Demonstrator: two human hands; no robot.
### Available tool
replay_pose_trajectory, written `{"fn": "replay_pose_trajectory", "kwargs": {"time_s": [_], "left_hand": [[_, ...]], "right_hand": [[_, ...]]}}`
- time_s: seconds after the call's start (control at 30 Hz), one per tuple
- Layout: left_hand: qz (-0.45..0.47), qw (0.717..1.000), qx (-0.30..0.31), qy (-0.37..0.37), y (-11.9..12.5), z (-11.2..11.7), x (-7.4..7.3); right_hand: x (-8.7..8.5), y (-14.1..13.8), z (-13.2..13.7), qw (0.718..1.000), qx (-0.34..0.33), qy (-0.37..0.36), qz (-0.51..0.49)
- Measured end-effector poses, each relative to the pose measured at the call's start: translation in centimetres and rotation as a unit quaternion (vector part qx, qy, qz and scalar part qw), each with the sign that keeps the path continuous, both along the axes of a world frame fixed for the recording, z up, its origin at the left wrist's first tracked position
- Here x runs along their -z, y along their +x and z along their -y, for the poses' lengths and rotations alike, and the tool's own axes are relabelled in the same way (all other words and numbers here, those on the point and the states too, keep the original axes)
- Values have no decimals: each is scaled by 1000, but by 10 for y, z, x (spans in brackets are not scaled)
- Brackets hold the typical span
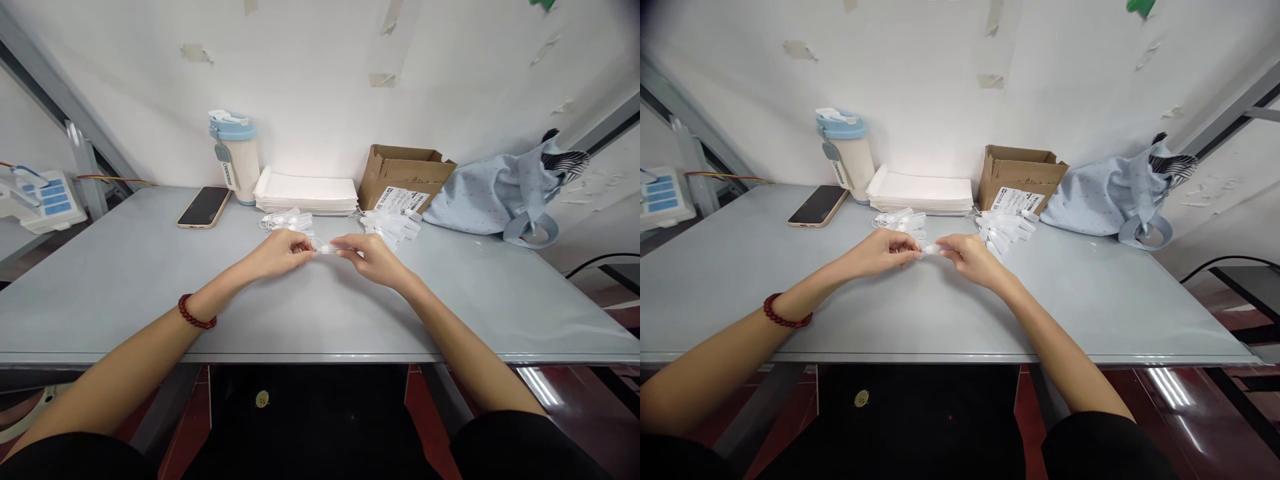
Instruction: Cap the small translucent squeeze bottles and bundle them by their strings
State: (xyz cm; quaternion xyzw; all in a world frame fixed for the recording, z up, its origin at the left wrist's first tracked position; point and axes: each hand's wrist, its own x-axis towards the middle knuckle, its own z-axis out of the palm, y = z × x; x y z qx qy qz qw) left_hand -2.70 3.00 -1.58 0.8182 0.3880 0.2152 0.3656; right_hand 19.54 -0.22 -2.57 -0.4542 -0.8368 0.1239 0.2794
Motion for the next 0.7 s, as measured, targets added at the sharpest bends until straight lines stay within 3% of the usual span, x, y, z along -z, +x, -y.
{"fn": "replay_pose_trajectory", "kwargs": {"time_s": [0.7], "left_hand": [[11,1000,-11,-8,-2,-1,3]], "right_hand": [[0,1,0,1000,3,12,-4]]}}
